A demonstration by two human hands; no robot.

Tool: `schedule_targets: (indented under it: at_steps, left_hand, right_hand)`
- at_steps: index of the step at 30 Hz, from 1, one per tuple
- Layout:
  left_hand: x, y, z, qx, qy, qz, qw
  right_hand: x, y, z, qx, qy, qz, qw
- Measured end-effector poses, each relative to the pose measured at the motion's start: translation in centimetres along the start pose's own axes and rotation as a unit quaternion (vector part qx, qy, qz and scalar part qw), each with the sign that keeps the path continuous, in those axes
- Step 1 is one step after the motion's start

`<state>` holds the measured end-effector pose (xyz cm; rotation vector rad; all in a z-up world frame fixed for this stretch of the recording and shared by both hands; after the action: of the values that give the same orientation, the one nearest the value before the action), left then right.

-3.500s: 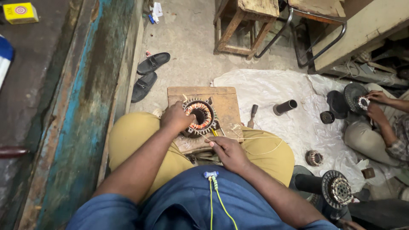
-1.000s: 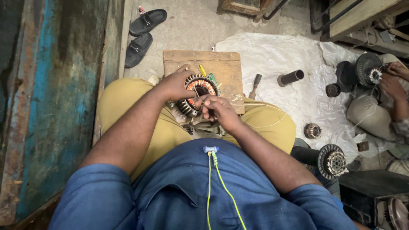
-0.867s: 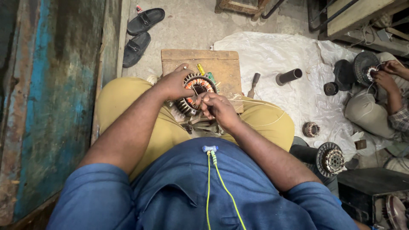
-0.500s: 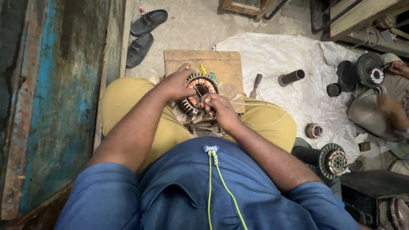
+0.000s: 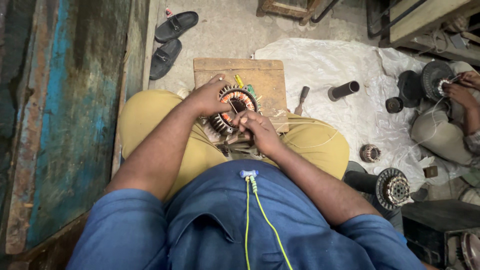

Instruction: The person sits on the floor and winds a thin white wire around the slots of a motor stator. They use a yellow-handled screwdriver to push the wire into the slots and adjust the winding. The person continues this process, occasionally pulling the wire taut and repositioning the stator.

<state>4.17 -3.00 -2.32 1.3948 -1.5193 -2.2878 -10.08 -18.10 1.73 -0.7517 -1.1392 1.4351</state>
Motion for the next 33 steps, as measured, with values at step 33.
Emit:
schedule_targets:
  at_steps: [33]
  left_hand:
    - [-13.3,-0.3,14.8,0.218,0.321,0.463,0.797]
  right_hand:
    - [-13.9,-8.8,19.2,-0.105,0.422,0.442,0.784]
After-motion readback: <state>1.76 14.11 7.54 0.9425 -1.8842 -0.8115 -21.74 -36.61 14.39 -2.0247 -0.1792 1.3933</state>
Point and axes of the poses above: each hand's wrist, its own z-axis away from the middle knuckle, its own x-axis out of the palm, y = z × x, the point moved 5 cm from there along -z, towards the middle knuckle, and after that the axes turned 10 degrees about x, right-handed, at the moved point
